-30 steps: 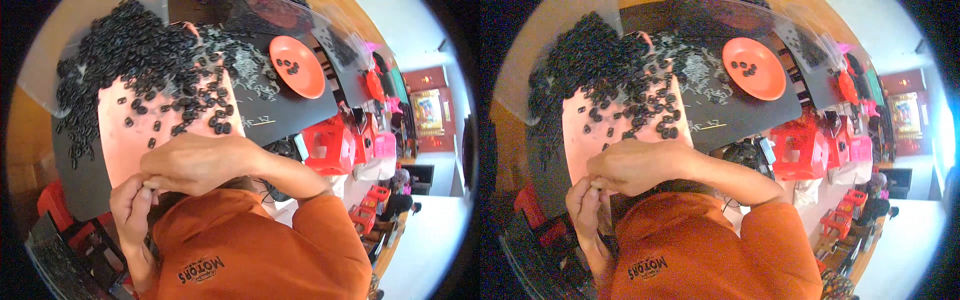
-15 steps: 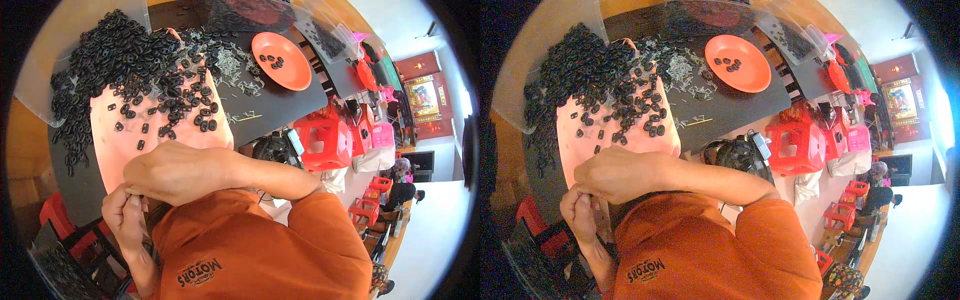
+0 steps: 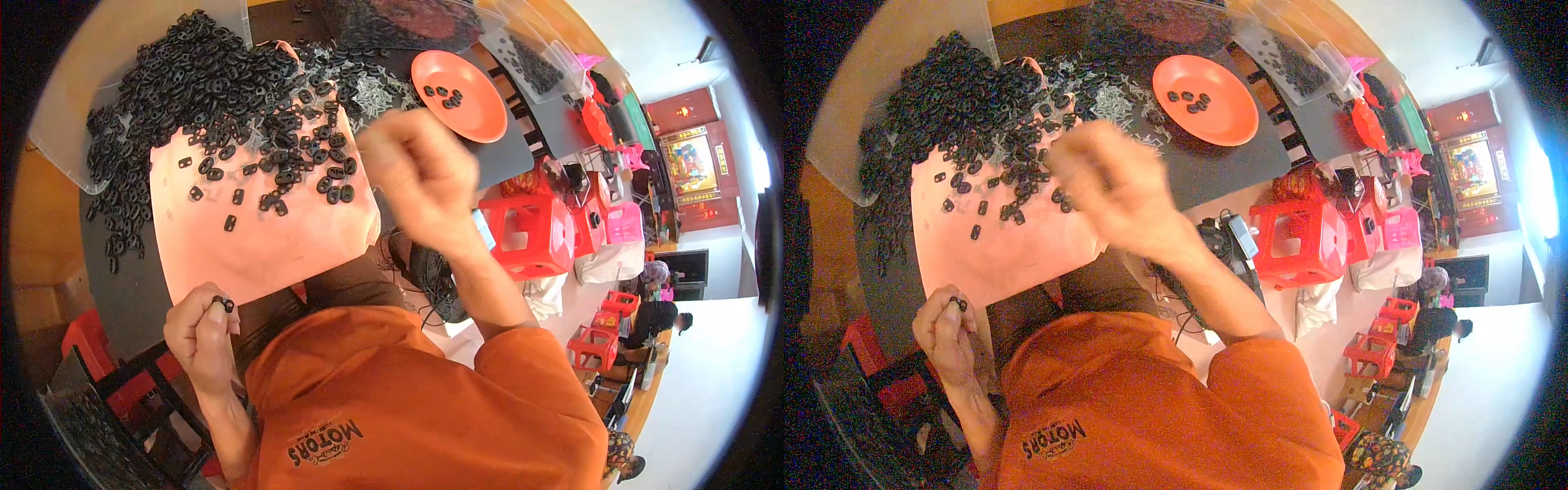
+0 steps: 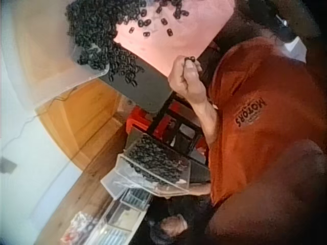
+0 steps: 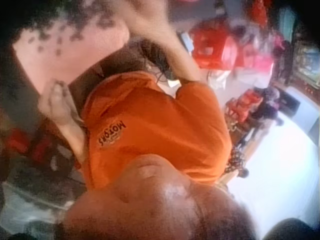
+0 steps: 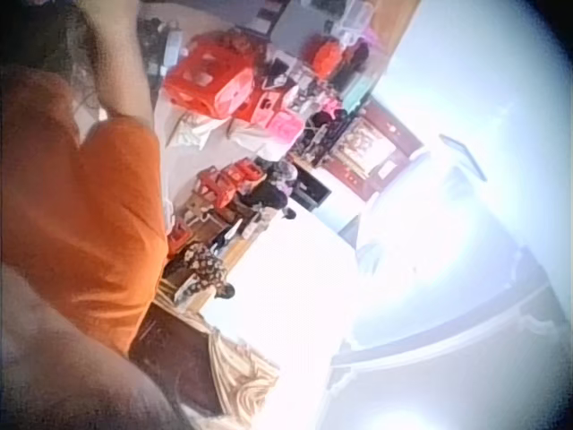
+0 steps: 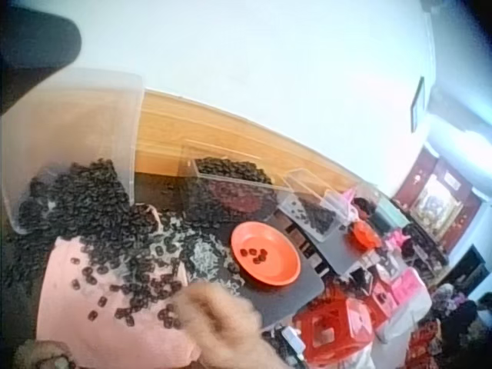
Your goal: The person sits at a table and repeatedly picks up small black plastic components from a pile. They manipulate the pieces with their hands, appearing to snap or fit them together, and then place the assembled units onto a pink sheet on the table. The process is repetitive, focusing on manual assembly of small parts.
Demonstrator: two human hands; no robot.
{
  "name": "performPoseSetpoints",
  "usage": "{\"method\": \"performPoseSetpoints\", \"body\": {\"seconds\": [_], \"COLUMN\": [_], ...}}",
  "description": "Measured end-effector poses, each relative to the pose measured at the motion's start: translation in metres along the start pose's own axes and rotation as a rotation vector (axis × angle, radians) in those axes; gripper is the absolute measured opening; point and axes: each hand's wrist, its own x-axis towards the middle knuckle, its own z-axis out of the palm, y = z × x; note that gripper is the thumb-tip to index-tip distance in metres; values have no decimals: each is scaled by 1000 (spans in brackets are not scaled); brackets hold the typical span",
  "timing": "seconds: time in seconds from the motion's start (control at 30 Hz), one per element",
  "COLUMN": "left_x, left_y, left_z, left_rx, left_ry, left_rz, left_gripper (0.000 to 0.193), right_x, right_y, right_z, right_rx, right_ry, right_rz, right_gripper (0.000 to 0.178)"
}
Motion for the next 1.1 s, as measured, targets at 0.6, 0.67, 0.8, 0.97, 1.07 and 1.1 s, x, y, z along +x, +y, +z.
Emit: {"method": "performPoseSetpoints", "body": {"seconds": [0.6,0.67,0.8,0.97,1.07,1.1], "left_x": [-4,-6,-8,-6,-3,1], "left_y": [-5,-5,-5,-5,-8,-10], "left_z": [-8,-9,-14,-9,-13,-16], "left_rx": [-62,-51,-38,-88,-73,-52], "left_ry": [60,59,70,107,119,106], "left_rz": [23,22,14,-25,-56,-57], "left_gripper": [15,15,14,14,15,16], "right_x": [-117,-122,-106,-95,-67,-57], "right_y": [183,183,157,151,121,108], "right_z": [-202,-200,-186,-187,-147,-131], "right_rx": [-406,-427,-400,-417,-425,-421], "right_ry": [718,747,793,745,666,630], "right_rz": [497,489,465,378,298,255], "right_gripper": [23,21,20,19,18,17]}}
